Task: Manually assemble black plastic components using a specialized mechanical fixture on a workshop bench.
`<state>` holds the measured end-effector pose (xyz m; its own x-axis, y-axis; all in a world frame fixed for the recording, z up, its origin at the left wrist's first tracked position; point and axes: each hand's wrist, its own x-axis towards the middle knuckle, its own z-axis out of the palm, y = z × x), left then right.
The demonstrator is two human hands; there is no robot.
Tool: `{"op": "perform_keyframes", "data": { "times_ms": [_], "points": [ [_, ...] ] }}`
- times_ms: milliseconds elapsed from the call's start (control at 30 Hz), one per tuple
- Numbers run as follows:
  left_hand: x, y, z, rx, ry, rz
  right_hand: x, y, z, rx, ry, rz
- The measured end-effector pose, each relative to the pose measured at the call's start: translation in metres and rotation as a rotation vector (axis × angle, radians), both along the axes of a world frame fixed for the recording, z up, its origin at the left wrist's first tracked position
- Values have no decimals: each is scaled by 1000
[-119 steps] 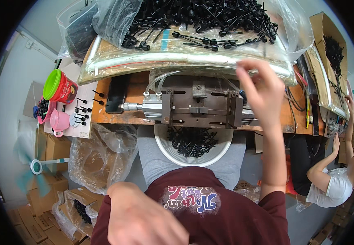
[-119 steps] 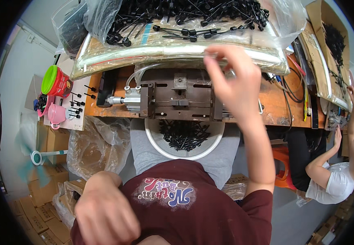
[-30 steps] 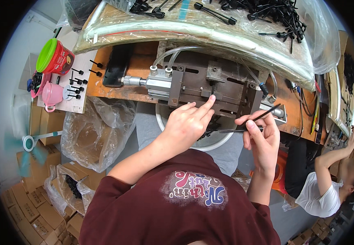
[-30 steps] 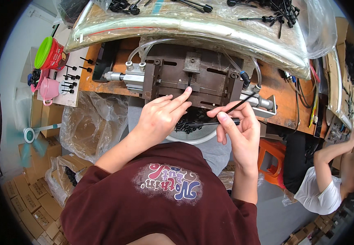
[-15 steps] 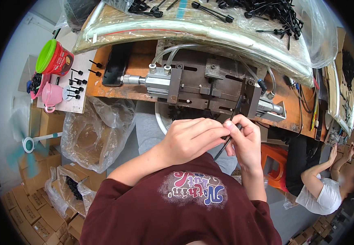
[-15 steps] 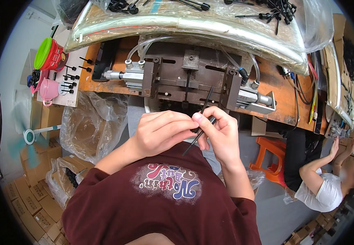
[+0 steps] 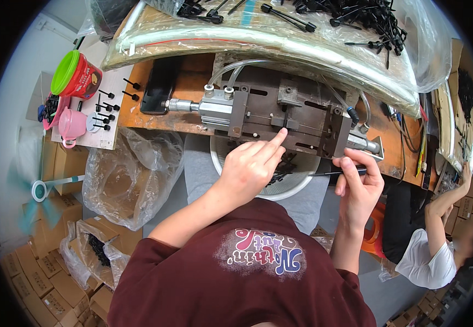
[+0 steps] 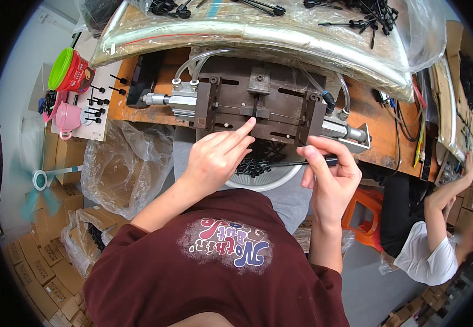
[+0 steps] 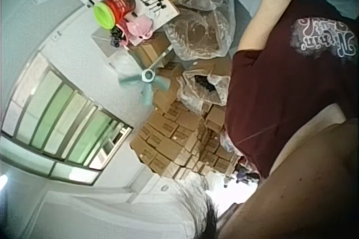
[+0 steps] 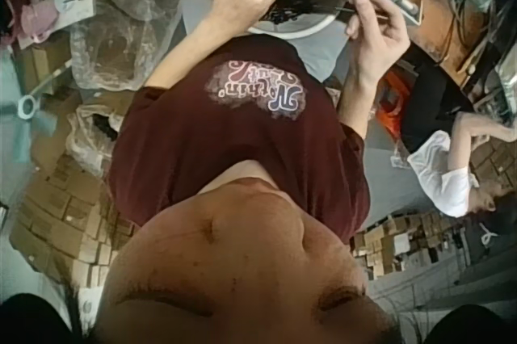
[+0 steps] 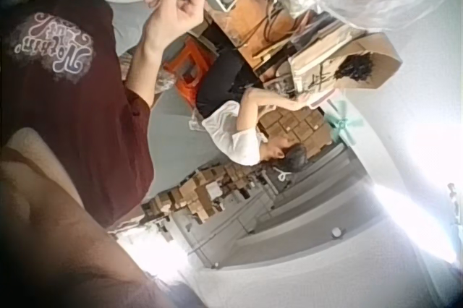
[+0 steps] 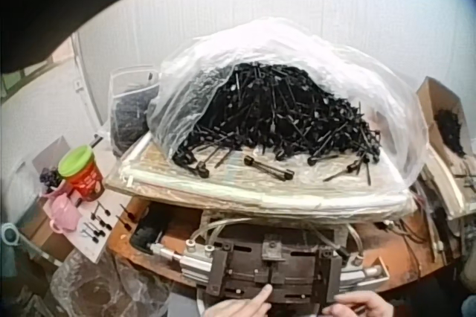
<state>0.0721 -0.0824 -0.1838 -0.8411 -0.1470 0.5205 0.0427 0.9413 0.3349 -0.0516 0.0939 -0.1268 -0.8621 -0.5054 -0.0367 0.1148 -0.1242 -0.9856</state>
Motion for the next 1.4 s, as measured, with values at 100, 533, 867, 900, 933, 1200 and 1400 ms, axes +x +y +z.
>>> {"op": "perform_keyframes", "data": {
  "times_ms": [100, 533, 867, 900, 933, 1200, 1400],
  "points": [
    [-5, 0, -4, -87, -21, 0, 3, 4, 2, -34, 55, 33],
    [-9, -10, 12, -104, -142, -25, 8, 7, 23, -115, 160, 88],
    [-79, -95, 97, -61, 337, 44, 13, -22, -21, 432, 998, 255],
    [-91, -109, 96, -199, 367, 107, 15, -26, -27, 456, 1048, 281],
    [-107, -116, 93, -146, 425, 121, 17, -31, -31, 488, 1101, 296],
    [-153, -155, 81, -287, -46, 173, 20, -56, -54, 681, 1391, 237],
    [-128, -143, 96, -115, 43, 149, 18, -59, -51, 726, 1381, 269]
  ]
}}
